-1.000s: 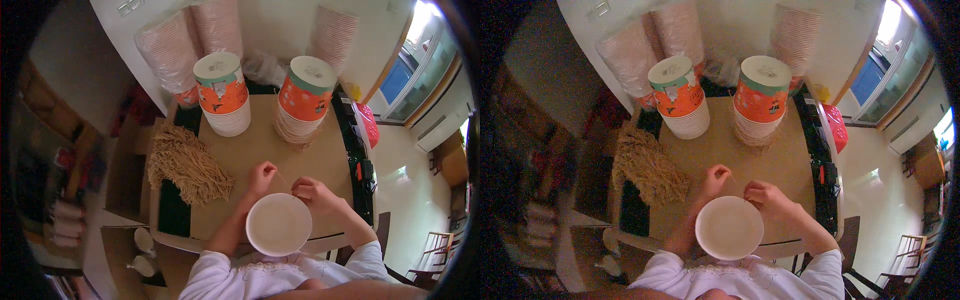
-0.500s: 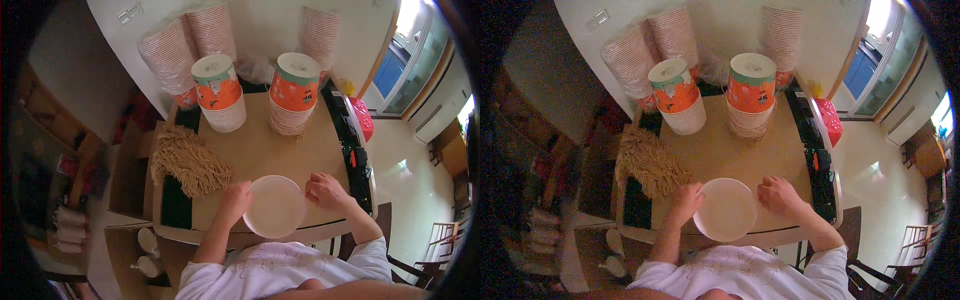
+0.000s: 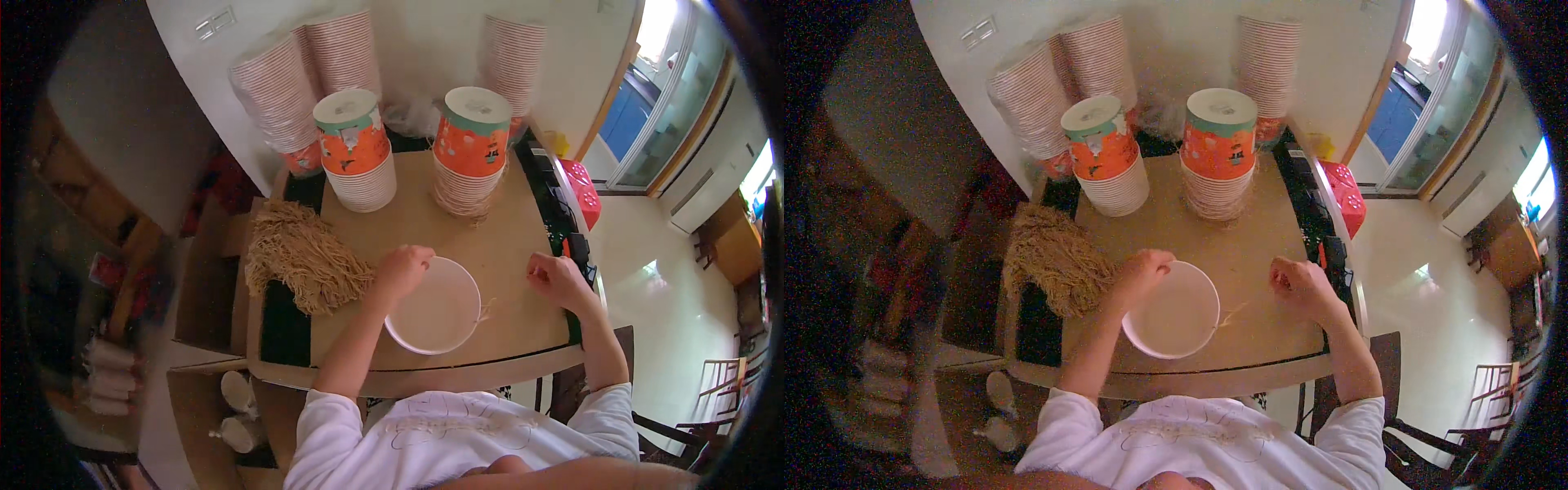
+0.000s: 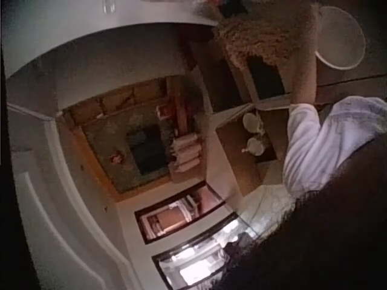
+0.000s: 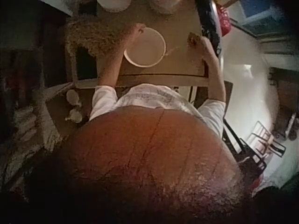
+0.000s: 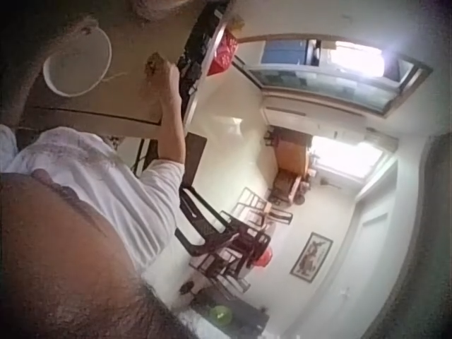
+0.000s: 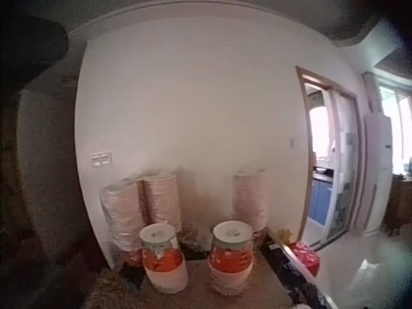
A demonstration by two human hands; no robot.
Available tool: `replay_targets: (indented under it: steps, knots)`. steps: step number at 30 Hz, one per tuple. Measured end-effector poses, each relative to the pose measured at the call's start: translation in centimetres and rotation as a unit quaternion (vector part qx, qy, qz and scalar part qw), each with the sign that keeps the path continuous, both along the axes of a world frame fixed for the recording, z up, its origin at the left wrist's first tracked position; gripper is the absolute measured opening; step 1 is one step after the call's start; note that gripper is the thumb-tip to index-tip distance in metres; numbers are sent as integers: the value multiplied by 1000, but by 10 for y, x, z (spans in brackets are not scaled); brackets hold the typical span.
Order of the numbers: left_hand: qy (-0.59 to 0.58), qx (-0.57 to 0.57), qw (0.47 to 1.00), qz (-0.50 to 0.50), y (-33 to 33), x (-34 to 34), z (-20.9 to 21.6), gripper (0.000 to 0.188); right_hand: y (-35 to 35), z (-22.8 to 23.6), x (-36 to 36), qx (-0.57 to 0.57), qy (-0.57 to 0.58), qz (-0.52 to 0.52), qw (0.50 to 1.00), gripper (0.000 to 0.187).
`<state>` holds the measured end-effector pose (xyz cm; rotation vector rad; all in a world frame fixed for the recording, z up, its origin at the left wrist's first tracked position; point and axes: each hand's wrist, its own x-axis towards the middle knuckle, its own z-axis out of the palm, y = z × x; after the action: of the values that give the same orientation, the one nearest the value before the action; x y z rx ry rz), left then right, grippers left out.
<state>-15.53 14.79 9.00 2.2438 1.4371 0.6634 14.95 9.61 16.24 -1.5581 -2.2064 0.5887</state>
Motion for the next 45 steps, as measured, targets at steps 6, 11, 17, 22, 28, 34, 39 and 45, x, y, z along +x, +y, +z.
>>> replay_targets:
  steps: [6,11,17,22,28,34,39,45]
  knots:
    - [-139,-117,980,-75,24,-18,-16,13,-10,-63,-19,-184,94,109,972,27]
    - [-232,-182,953,-60,17,-36,19,11,-16,-108,-38,-240,219,91,941,42]
    - [-155,-163,973,-59,7,-54,48,11,9,-153,-55,-82,229,-29,970,25]
    - [-163,-138,976,-48,-9,-63,52,12,10,-151,-108,46,120,31,991,13]
    - [-75,-125,989,-20,-14,-51,66,15,23,-207,-90,-19,184,1,983,7]
    - [51,-61,992,-94,5,-26,20,17,7,-40,-50,-103,443,-33,890,4]
    - [64,-90,983,-143,31,19,9,19,-71,92,-48,-70,575,-20,815,16]
    - [-96,13,984,-152,29,21,2,23,-54,108,-78,-103,520,169,831,7]
